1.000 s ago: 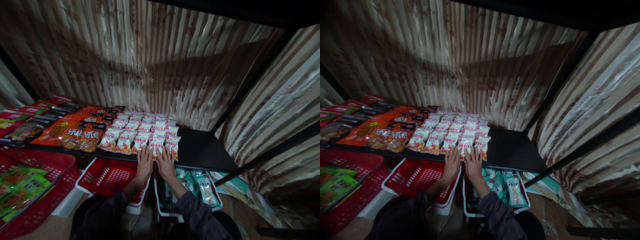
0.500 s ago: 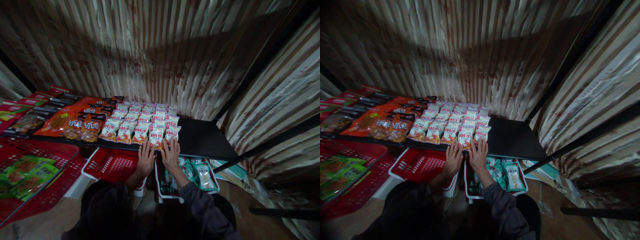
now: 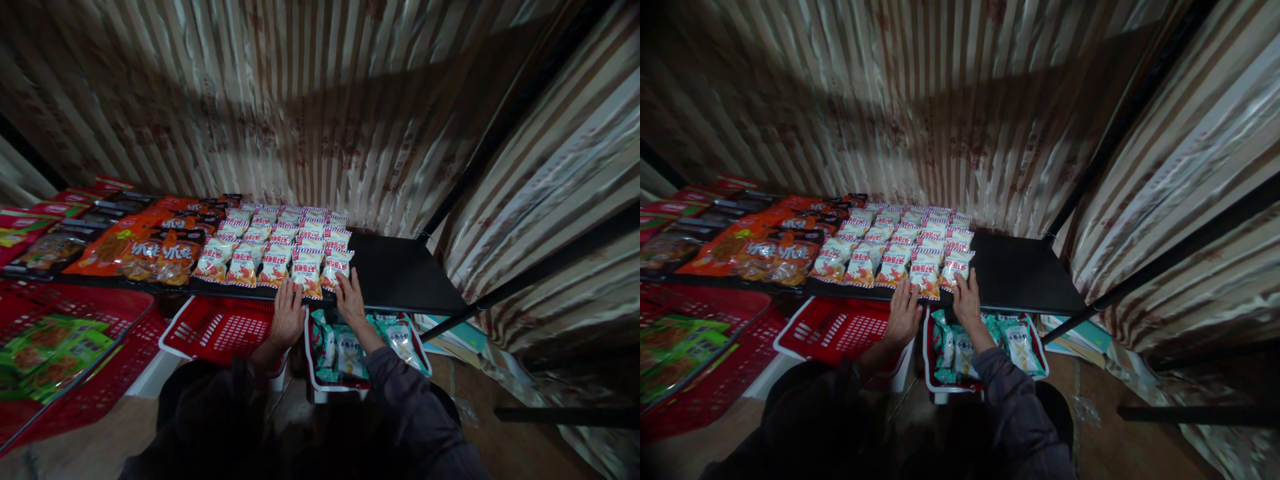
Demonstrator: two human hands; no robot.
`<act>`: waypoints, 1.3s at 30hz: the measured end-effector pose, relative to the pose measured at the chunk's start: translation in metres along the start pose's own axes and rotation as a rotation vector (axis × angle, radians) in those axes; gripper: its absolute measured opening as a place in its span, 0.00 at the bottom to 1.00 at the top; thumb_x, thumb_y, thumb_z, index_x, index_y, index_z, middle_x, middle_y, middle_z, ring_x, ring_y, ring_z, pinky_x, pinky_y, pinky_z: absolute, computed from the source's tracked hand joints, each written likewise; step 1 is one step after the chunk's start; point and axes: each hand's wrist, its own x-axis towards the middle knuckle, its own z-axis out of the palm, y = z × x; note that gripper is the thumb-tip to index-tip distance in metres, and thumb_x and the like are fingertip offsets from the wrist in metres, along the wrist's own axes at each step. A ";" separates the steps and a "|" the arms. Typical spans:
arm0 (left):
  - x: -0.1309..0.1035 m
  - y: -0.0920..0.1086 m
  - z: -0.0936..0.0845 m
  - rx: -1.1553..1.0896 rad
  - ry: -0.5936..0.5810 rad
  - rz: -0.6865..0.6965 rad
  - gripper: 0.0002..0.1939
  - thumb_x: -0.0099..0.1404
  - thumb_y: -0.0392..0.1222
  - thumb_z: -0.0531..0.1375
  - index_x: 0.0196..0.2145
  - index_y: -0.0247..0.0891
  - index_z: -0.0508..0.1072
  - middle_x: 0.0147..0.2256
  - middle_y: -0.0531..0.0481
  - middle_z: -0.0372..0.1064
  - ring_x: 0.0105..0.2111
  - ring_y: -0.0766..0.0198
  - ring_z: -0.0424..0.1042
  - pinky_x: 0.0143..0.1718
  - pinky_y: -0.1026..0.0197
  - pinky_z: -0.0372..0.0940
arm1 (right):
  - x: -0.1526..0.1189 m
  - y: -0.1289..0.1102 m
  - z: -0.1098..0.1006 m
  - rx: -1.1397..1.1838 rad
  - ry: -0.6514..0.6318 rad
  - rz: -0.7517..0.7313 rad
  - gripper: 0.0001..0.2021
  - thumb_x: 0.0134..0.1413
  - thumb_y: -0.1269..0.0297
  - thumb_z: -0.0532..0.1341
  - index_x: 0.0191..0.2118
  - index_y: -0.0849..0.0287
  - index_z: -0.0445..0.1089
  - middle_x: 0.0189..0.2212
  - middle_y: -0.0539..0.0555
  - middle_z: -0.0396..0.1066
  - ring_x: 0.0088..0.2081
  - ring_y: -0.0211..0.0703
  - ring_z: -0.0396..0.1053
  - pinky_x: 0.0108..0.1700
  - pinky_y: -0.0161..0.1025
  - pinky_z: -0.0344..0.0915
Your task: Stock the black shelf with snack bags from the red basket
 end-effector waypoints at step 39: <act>0.034 -0.001 0.006 -0.062 0.056 0.061 0.35 0.66 0.30 0.52 0.67 0.42 0.47 0.70 0.40 0.24 0.68 0.45 0.32 0.62 0.38 0.52 | 0.003 0.004 0.008 -0.037 0.081 -0.031 0.21 0.58 0.65 0.51 0.56 0.63 0.62 0.63 0.66 0.55 0.63 0.53 0.55 0.61 0.53 0.58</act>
